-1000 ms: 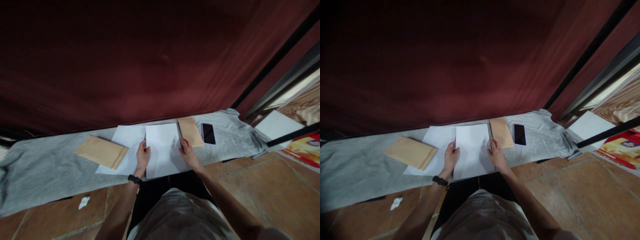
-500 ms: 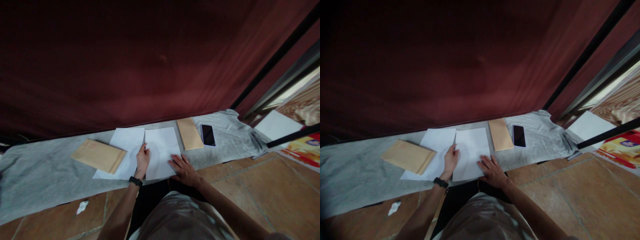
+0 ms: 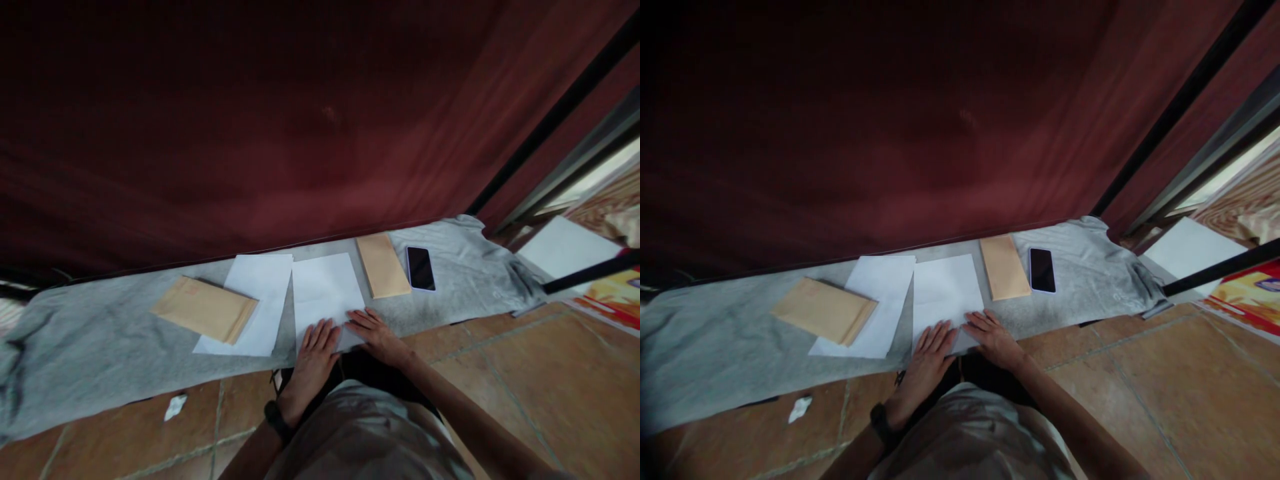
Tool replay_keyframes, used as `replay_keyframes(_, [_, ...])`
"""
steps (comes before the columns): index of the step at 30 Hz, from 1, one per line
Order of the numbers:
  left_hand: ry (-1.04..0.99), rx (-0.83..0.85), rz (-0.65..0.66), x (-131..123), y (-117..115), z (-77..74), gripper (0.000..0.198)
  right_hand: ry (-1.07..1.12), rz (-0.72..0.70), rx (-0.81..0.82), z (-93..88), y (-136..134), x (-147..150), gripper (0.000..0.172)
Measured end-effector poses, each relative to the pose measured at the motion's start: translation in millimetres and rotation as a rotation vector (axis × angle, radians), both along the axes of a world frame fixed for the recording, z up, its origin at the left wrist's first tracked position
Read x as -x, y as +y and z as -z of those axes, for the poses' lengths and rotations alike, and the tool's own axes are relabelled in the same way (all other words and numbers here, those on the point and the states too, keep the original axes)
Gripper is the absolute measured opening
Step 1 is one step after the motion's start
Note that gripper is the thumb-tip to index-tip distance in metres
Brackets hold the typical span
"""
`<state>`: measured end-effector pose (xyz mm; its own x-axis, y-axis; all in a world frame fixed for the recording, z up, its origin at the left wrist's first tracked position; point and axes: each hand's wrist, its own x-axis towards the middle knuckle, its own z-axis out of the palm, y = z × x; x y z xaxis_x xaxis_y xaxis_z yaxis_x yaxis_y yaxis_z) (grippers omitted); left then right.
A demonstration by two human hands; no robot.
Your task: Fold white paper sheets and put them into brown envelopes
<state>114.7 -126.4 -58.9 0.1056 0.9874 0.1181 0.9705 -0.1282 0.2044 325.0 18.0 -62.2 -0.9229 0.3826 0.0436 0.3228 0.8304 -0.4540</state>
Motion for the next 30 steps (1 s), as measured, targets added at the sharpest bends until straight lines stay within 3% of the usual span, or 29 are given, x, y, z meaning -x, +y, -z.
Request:
replay_keyframes(8, [-0.130,0.011,-0.028,59.1,-25.4,-3.2,0.060,0.095,-0.047,0.078,-4.9,0.3,-15.5,0.045])
replay_keyframes(12, [-0.236,-0.014,0.022,68.4,-37.5,-8.3,0.046,0.157,-0.057,0.086,-0.5,-0.4,-28.9,0.052])
replay_keyframes(16, [-0.269,-0.035,0.020,70.8,-43.1,-9.7,0.058,0.224,0.045,0.101,6.3,-0.3,-34.8,0.047])
replay_keyframes(19, [-0.309,-0.059,-0.018,73.6,-41.2,-8.5,0.059,0.262,0.134,0.099,7.6,0.2,-31.2,0.036])
replay_keyframes(22, [-0.406,-0.079,-0.080,77.1,-33.7,-7.9,0.039,0.297,0.214,0.123,4.2,2.8,-23.8,0.027])
replay_keyframes(25, [-0.536,-0.118,-0.224,80.4,-23.6,-8.3,0.020,0.340,0.266,0.166,0.6,5.9,-15.6,0.024])
replay_keyframes(28, [-0.658,-0.147,-0.330,84.2,-17.0,-7.8,0.021,0.348,0.293,0.210,0.6,7.4,-9.3,0.024])
replay_keyframes(30, [-0.706,-0.131,-0.321,87.7,-16.3,-6.4,0.020,0.354,0.309,0.216,1.7,7.8,-7.4,0.024])
